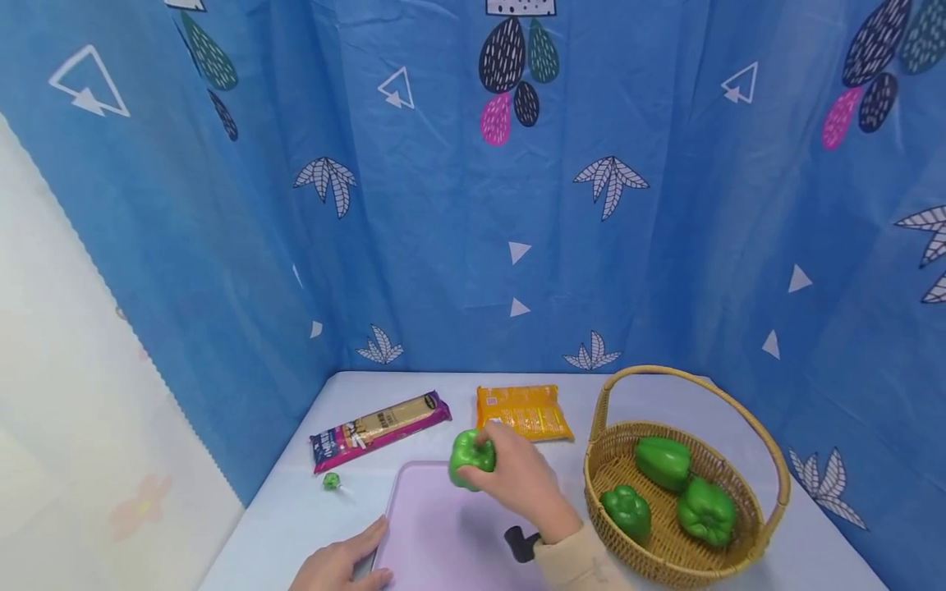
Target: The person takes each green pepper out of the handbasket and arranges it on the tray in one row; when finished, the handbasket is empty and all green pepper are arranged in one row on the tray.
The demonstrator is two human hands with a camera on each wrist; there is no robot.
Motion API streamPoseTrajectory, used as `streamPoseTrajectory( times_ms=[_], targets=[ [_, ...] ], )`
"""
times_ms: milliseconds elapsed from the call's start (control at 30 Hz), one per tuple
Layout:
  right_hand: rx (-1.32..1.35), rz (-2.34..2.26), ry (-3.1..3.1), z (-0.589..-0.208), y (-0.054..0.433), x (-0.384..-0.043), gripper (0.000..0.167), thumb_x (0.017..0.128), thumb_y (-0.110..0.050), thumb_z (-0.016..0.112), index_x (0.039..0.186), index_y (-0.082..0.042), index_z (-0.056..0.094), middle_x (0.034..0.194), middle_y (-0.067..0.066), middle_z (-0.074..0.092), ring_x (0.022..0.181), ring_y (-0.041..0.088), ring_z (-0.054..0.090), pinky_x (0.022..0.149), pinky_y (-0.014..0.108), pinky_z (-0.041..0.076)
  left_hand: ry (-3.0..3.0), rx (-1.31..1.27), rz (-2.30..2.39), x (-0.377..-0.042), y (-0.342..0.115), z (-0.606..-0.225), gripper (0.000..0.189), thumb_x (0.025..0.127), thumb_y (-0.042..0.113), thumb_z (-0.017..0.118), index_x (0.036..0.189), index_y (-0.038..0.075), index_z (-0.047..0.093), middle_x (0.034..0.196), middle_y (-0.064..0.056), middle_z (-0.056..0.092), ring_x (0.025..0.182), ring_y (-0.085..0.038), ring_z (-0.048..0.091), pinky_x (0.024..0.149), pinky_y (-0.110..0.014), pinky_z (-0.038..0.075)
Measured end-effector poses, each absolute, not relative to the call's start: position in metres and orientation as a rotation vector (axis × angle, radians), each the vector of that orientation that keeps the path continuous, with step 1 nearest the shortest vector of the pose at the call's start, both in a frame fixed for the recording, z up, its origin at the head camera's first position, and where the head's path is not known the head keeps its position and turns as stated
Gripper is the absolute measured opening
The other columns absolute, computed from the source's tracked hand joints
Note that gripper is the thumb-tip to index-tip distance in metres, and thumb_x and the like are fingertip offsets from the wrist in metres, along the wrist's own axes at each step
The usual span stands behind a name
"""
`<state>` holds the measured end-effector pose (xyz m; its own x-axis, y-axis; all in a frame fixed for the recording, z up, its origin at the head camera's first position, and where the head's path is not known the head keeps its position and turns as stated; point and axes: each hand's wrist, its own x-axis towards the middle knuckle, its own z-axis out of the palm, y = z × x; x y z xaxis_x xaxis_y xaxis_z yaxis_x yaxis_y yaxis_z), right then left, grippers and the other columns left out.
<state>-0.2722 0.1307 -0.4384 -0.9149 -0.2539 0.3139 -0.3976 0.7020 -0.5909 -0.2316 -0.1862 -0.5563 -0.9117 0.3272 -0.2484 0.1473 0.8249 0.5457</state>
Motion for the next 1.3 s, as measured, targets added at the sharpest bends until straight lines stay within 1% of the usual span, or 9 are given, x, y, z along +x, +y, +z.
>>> streamPoseTrajectory(
  times_ms=[100, 200, 367, 600, 967, 1100, 1200, 1300],
  targets=[
    [0.669, 0.955, -2.715, -0.454, 0.096, -0.287, 0.042, 0.086, -0.049, 0.083, 0.111, -0.021, 0.062, 0.108, -0.006, 0.068, 0.085, 0.007, 0.059, 0.073, 0.025, 0.059, 2.676, 0.355, 0.747, -0.231, -0.186, -0.556, 0.094, 0.087, 0.074, 0.062, 0.156, 0.012, 0.045, 0.157, -0.008, 0.051, 0.139, -0.042, 0.052, 0.105, -0.065, 0.05],
    [0.728, 0.871, -2.75, -0.467, 0.07, -0.303, 0.042, 0.087, -0.051, 0.08, 0.113, -0.023, 0.062, 0.108, -0.009, 0.068, 0.084, 0.005, 0.057, 0.077, 0.025, 0.059, 2.688, 0.38, 0.728, -0.231, -0.187, -0.556, 0.093, 0.088, 0.074, 0.06, 0.156, 0.013, 0.045, 0.158, -0.007, 0.051, 0.138, -0.04, 0.053, 0.104, -0.062, 0.052],
    [0.746, 0.797, -2.82, -0.481, 0.048, -0.322, 0.043, 0.085, -0.05, 0.082, 0.112, -0.022, 0.063, 0.103, -0.01, 0.069, 0.08, 0.005, 0.055, 0.074, 0.026, 0.057, 2.707, 0.418, 0.71, -0.231, -0.187, -0.554, 0.091, 0.09, 0.073, 0.059, 0.156, 0.012, 0.045, 0.157, -0.006, 0.051, 0.138, -0.038, 0.054, 0.104, -0.057, 0.054],
    [0.705, 0.792, -2.85, -0.488, 0.036, -0.332, 0.043, 0.085, -0.053, 0.081, 0.109, -0.023, 0.062, 0.096, -0.012, 0.065, 0.077, 0.005, 0.055, 0.071, 0.024, 0.055, 2.692, 0.433, 0.71, -0.231, -0.189, -0.554, 0.09, 0.091, 0.073, 0.058, 0.156, 0.013, 0.046, 0.158, -0.005, 0.051, 0.139, -0.037, 0.053, 0.105, -0.055, 0.054],
    [0.647, 0.774, -2.875, -0.499, 0.029, -0.335, 0.046, 0.086, -0.052, 0.081, 0.112, -0.021, 0.059, 0.102, -0.006, 0.067, 0.077, 0.007, 0.054, 0.073, 0.027, 0.055, 2.712, 0.484, 0.694, -0.233, -0.191, -0.555, 0.089, 0.092, 0.072, 0.056, 0.156, 0.012, 0.045, 0.158, -0.005, 0.05, 0.138, -0.036, 0.054, 0.104, -0.053, 0.055],
    [0.66, 0.775, -2.87, -0.5, 0.028, -0.336, 0.048, 0.086, -0.052, 0.081, 0.115, -0.02, 0.059, 0.105, -0.004, 0.069, 0.08, 0.007, 0.057, 0.076, 0.03, 0.058, 2.713, 0.476, 0.691, -0.232, -0.191, -0.555, 0.089, 0.092, 0.072, 0.057, 0.156, 0.012, 0.045, 0.158, -0.005, 0.05, 0.138, -0.036, 0.054, 0.104, -0.054, 0.055],
    [0.638, 0.797, -2.868, -0.501, 0.028, -0.336, 0.056, 0.085, -0.052, 0.081, 0.123, -0.019, 0.055, 0.112, 0.0, 0.071, 0.085, 0.009, 0.061, 0.083, 0.035, 0.062, 2.71, 0.469, 0.691, -0.232, -0.19, -0.555, 0.089, 0.092, 0.072, 0.057, 0.156, 0.012, 0.045, 0.158, -0.005, 0.05, 0.138, -0.036, 0.054, 0.104, -0.055, 0.054],
    [0.607, 0.836, -2.865, -0.501, 0.028, -0.335, 0.065, 0.085, -0.052, 0.082, 0.131, -0.018, 0.05, 0.122, 0.004, 0.071, 0.093, 0.014, 0.066, 0.091, 0.042, 0.062, 2.7, 0.45, 0.702, -0.233, -0.19, -0.555, 0.09, 0.091, 0.074, 0.057, 0.156, 0.012, 0.046, 0.158, -0.005, 0.05, 0.139, -0.036, 0.053, 0.105, -0.055, 0.054]
  ],
)
